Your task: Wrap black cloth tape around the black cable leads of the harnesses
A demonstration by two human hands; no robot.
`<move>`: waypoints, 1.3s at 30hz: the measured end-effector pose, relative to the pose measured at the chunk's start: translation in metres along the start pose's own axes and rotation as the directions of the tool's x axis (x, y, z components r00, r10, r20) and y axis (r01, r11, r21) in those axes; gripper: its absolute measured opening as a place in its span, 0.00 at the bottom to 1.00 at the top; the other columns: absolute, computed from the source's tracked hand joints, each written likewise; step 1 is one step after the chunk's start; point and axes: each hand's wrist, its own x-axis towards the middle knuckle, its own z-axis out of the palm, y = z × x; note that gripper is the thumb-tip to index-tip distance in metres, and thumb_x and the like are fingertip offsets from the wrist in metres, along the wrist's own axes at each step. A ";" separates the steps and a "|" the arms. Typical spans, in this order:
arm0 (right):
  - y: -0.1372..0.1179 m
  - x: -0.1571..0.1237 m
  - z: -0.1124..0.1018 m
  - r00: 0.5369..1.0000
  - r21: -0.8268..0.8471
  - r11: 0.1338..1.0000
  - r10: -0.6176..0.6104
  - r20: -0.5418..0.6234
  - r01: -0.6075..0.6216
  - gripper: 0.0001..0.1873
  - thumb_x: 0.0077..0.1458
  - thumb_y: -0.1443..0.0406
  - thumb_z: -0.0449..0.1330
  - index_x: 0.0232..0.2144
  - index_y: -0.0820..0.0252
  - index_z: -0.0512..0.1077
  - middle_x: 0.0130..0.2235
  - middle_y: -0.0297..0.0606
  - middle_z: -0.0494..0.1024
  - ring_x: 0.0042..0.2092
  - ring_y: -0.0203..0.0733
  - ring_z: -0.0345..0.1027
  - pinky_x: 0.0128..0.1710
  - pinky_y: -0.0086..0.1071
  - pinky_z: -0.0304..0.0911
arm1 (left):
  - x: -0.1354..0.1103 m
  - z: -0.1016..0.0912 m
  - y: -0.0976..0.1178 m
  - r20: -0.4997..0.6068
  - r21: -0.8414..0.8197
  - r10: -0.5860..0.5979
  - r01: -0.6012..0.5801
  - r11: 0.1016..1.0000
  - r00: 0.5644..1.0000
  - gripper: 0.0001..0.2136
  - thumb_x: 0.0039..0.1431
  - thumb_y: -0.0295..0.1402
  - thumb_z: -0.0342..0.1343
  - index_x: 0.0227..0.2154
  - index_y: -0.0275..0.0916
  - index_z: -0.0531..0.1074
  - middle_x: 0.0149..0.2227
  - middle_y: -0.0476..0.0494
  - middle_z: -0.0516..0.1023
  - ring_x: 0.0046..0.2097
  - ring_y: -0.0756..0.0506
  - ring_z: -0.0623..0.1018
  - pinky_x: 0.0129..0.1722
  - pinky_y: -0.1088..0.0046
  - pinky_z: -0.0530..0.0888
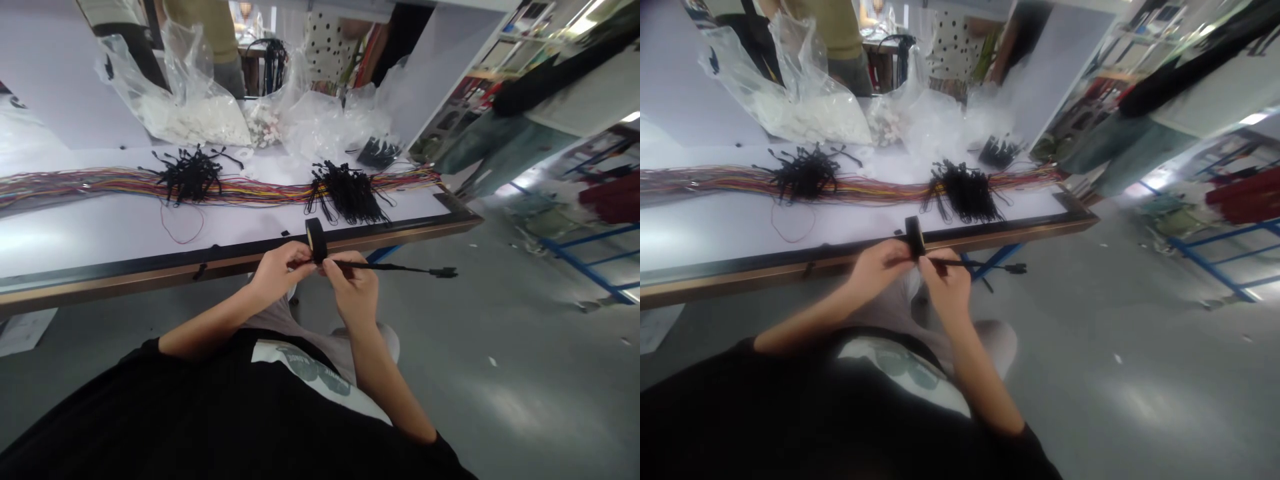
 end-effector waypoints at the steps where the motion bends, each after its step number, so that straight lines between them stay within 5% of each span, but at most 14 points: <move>1: -0.001 -0.001 0.000 1.000 -0.016 1.000 -0.013 -0.004 0.013 0.06 0.48 0.60 0.60 0.25 0.57 0.71 0.28 0.33 0.73 0.31 0.38 0.69 0.33 0.34 0.66 | 0.000 0.000 0.000 -0.007 0.021 0.026 -0.026 0.999 1.000 0.03 0.49 0.27 0.57 0.28 0.38 0.70 0.31 0.48 0.77 0.34 0.50 0.75 0.38 0.73 0.72; 4: -0.001 -0.002 0.001 0.998 -0.037 0.997 -0.068 -0.004 0.068 0.06 0.49 0.61 0.59 0.24 0.56 0.71 0.29 0.34 0.75 0.32 0.38 0.69 0.34 0.35 0.66 | -0.001 -0.001 0.000 -0.028 0.051 0.043 -0.042 0.998 0.999 0.01 0.49 0.27 0.56 0.26 0.38 0.71 0.29 0.48 0.77 0.33 0.49 0.75 0.37 0.72 0.72; 7: 0.003 -0.003 0.004 0.996 0.003 0.996 -0.092 -0.011 0.092 0.06 0.49 0.63 0.59 0.23 0.56 0.70 0.30 0.34 0.76 0.32 0.38 0.69 0.34 0.35 0.66 | 0.000 -0.001 0.002 -0.019 -0.084 -0.075 0.073 0.994 0.997 0.01 0.47 0.26 0.56 0.24 0.36 0.70 0.23 0.50 0.74 0.28 0.50 0.74 0.32 0.73 0.72; 12: 0.004 0.000 0.005 0.998 0.035 0.997 -0.070 -0.001 0.070 0.08 0.48 0.62 0.59 0.21 0.57 0.67 0.30 0.34 0.76 0.31 0.38 0.69 0.33 0.35 0.65 | 0.007 -0.004 0.006 0.209 -0.395 -0.234 0.301 0.868 0.950 0.06 0.43 0.27 0.60 0.23 0.34 0.68 0.19 0.52 0.70 0.22 0.53 0.71 0.26 0.75 0.71; 16: -0.005 0.002 0.000 0.994 -0.059 0.993 -0.095 0.047 0.098 0.08 0.47 0.64 0.59 0.19 0.57 0.67 0.26 0.33 0.76 0.30 0.37 0.68 0.32 0.33 0.63 | 0.015 -0.004 -0.002 0.393 -0.506 -0.169 0.366 0.781 0.904 0.13 0.42 0.38 0.62 0.22 0.34 0.66 0.18 0.52 0.68 0.19 0.55 0.68 0.19 0.78 0.66; 22: -0.003 -0.001 0.002 0.999 -0.019 0.999 -0.038 -0.020 0.037 0.09 0.48 0.62 0.59 0.19 0.57 0.68 0.27 0.33 0.75 0.31 0.38 0.68 0.34 0.34 0.65 | 0.014 0.004 -0.008 0.384 -0.565 -0.290 0.472 0.677 0.877 0.19 0.42 0.48 0.58 0.24 0.36 0.64 0.19 0.52 0.64 0.18 0.55 0.64 0.16 0.78 0.60; 25: 0.000 -0.001 0.004 0.996 0.029 0.999 0.015 -0.082 -0.013 0.11 0.48 0.61 0.60 0.18 0.58 0.67 0.26 0.33 0.74 0.30 0.37 0.68 0.34 0.34 0.65 | 0.007 0.004 -0.002 0.254 -0.575 -0.256 0.358 0.735 0.933 0.20 0.39 0.49 0.60 0.26 0.37 0.63 0.20 0.53 0.62 0.22 0.54 0.65 0.21 0.77 0.64; 28: -0.004 0.002 0.001 0.998 0.029 0.999 0.036 -0.059 -0.035 0.10 0.47 0.62 0.60 0.18 0.58 0.69 0.25 0.32 0.74 0.29 0.36 0.67 0.34 0.33 0.64 | -0.001 -0.005 0.003 0.116 -0.434 -0.007 0.057 0.899 0.993 0.29 0.27 0.45 0.69 0.33 0.38 0.65 0.31 0.48 0.67 0.33 0.50 0.69 0.33 0.73 0.69; 31: -0.010 0.003 -0.005 0.996 -0.029 0.999 0.022 0.084 -0.020 0.08 0.46 0.62 0.60 0.19 0.58 0.70 0.25 0.32 0.74 0.30 0.37 0.68 0.33 0.32 0.62 | -0.002 -0.014 0.002 0.281 -0.267 0.243 -0.167 0.949 0.928 0.34 0.19 0.48 0.70 0.34 0.39 0.67 0.38 0.45 0.67 0.39 0.47 0.69 0.40 0.71 0.69; 33: -0.012 0.005 -0.008 0.988 -0.038 0.999 -0.011 0.156 0.017 0.08 0.46 0.63 0.60 0.19 0.58 0.69 0.26 0.32 0.75 0.31 0.38 0.69 0.34 0.33 0.62 | 0.001 -0.017 -0.001 0.358 -0.215 0.243 -0.174 0.961 0.901 0.26 0.34 0.52 0.64 0.32 0.38 0.67 0.35 0.45 0.68 0.37 0.47 0.69 0.39 0.70 0.70; 35: -0.012 0.007 -0.009 0.977 -0.037 0.995 -0.086 0.195 0.095 0.08 0.46 0.63 0.60 0.19 0.57 0.68 0.29 0.33 0.75 0.34 0.39 0.69 0.37 0.34 0.62 | 0.005 -0.015 -0.004 0.346 -0.135 0.145 -0.104 0.985 0.927 0.17 0.48 0.47 0.57 0.33 0.38 0.68 0.32 0.47 0.70 0.34 0.49 0.70 0.36 0.72 0.70; 39: -0.007 0.014 -0.004 0.943 -0.126 0.946 -0.272 0.192 0.298 0.09 0.45 0.65 0.61 0.17 0.57 0.67 0.32 0.35 0.71 0.37 0.39 0.67 0.40 0.35 0.62 | 0.010 -0.008 -0.003 0.308 0.136 0.071 -0.117 0.984 0.949 0.06 0.52 0.34 0.54 0.28 0.37 0.70 0.28 0.48 0.74 0.31 0.50 0.72 0.33 0.75 0.69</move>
